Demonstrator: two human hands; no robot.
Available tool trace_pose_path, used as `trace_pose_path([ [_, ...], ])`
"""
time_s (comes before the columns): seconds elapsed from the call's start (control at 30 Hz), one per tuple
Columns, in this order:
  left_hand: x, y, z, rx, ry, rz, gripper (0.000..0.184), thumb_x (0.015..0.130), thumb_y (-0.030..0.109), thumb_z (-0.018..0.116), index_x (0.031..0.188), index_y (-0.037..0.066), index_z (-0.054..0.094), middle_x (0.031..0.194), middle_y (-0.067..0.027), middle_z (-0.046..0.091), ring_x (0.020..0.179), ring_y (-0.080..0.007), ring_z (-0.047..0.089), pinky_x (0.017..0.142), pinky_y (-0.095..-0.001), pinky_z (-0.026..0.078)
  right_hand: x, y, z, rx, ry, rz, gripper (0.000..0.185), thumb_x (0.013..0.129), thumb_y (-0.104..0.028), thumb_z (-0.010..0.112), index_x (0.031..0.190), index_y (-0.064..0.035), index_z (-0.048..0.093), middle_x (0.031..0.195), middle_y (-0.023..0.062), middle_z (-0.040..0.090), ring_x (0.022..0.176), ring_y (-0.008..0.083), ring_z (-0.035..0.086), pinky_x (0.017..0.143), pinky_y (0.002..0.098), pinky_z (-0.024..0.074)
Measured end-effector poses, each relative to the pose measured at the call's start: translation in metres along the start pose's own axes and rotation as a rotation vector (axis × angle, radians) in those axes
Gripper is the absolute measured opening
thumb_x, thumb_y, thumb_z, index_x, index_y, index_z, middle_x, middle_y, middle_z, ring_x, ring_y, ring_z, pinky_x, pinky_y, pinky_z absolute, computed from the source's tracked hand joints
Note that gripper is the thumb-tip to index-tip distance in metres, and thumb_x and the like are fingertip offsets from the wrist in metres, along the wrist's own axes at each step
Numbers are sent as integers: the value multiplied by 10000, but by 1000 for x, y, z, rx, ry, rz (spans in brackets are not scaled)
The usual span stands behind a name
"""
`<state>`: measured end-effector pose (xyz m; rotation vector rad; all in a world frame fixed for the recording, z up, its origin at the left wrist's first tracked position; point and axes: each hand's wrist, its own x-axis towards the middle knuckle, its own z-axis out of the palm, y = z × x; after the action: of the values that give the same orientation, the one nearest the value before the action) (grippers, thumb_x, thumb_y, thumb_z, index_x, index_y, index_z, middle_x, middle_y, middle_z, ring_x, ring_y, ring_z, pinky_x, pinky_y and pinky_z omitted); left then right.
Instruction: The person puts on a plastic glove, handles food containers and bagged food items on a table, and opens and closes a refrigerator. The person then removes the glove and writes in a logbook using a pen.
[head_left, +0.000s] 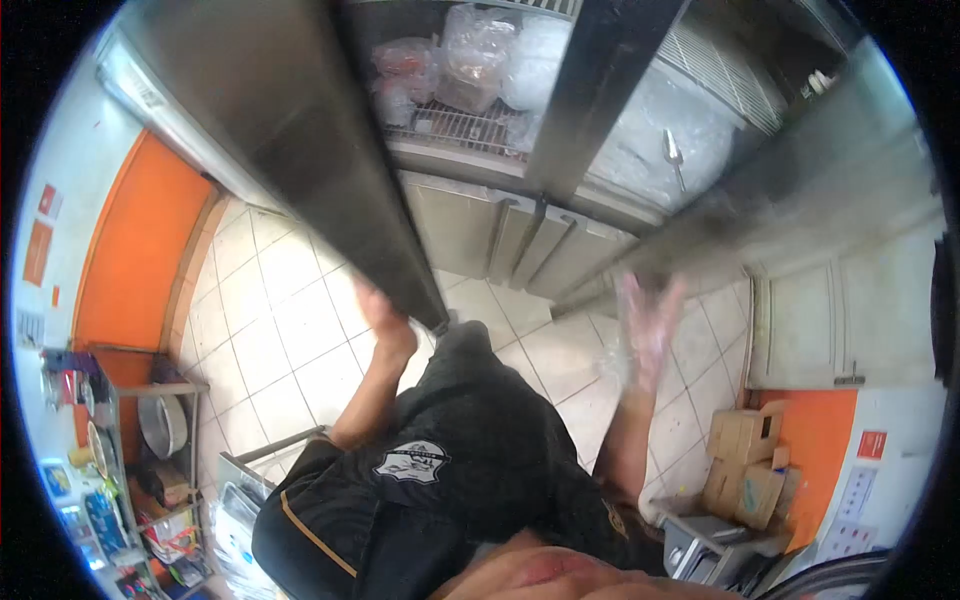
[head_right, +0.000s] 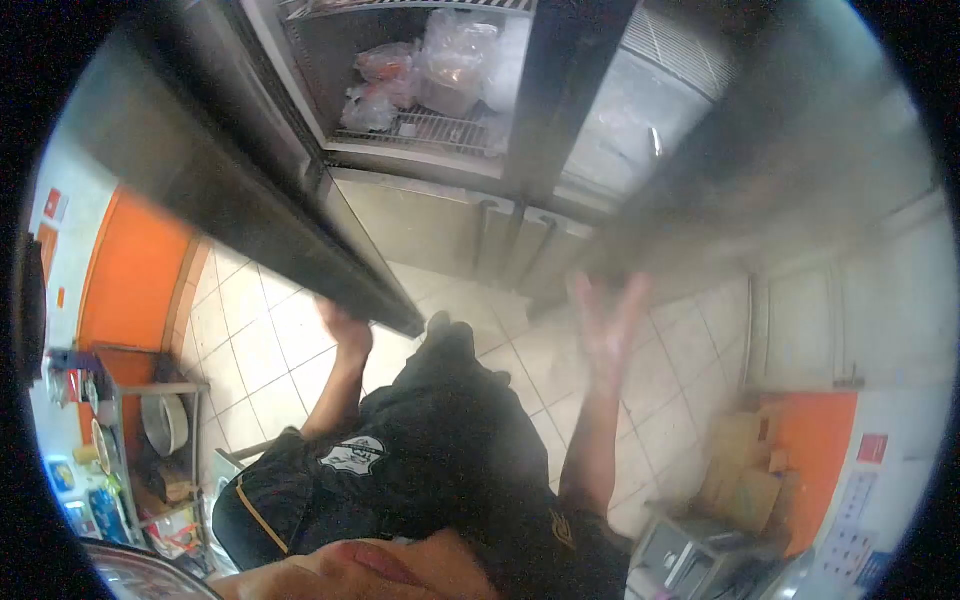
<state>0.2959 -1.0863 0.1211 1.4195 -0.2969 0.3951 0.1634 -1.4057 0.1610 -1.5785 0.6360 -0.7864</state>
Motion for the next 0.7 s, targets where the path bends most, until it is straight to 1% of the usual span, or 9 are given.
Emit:
trace_pose_path([
  [0.07,26,8,42,81,-164,-4,490,994,317,466,1323,-42,415,1259,-168,513,1137,-250,508,954,-364,406,52,32,19,21,-99,-196,846,887,-369,723,1481,62,303,1503,276,359,1423,362,328,1162,441,295],
  [0.13,58,52,90,156,-323,165,437,1003,238,479,1311,-66,422,1216,-216,520,1113,-304,523,951,-386,409,72,-32,64,-456,-37,-263,891,898,-519,659,1474,61,306,1500,288,360,1412,394,339,1179,463,245],
  [0.33,139,-3,182,316,-423,412,320,989,223,592,1190,-21,540,1099,-200,594,1036,-330,571,925,-395,437,145,-34,124,-407,21,-257,891,900,-565,607,1491,30,307,1532,270,318,1435,396,299,1177,455,271],
  [0.37,147,13,190,260,-489,373,428,979,257,599,1218,-89,517,1181,-277,576,1127,-420,538,966,-466,413,153,-44,129,-455,-12,-186,865,900,-525,623,1485,34,318,1543,264,301,1448,391,272,1180,451,269],
  [0.5,185,-14,210,475,-489,622,417,964,240,616,1245,-58,541,1201,-255,572,1104,-396,563,952,-477,451,172,-51,143,-340,-134,-232,648,793,-274,674,1347,1,482,1343,276,494,1281,404,464,1055,495,403],
  [0.57,216,-55,219,376,-536,753,419,918,209,662,1189,-83,532,1111,-273,560,1026,-440,565,913,-524,449,185,-41,156,-578,-3,-175,691,742,-330,717,1308,5,504,1178,268,614,1098,383,608,909,489,498],
  [0.6,232,-77,230,395,-539,707,464,888,216,692,1206,-78,524,1105,-268,565,1003,-434,583,905,-520,460,229,27,176,-462,257,-568,679,743,-374,710,1277,4,527,1097,252,653,1013,385,649,840,484,525],
  [0.67,248,-102,245,170,-564,776,451,896,241,690,1215,-52,565,1168,-245,597,1035,-388,623,909,-470,498,250,83,178,-596,689,-663,456,772,-363,690,1086,-36,637,969,212,686,892,343,675,747,451,530],
  [0.7,234,-79,233,169,-652,680,412,938,190,639,1264,-24,507,1158,-205,578,1015,-328,598,872,-433,491,193,59,163,-542,528,-571,352,789,-340,678,991,-52,674,914,187,700,833,320,681,716,432,530],
])
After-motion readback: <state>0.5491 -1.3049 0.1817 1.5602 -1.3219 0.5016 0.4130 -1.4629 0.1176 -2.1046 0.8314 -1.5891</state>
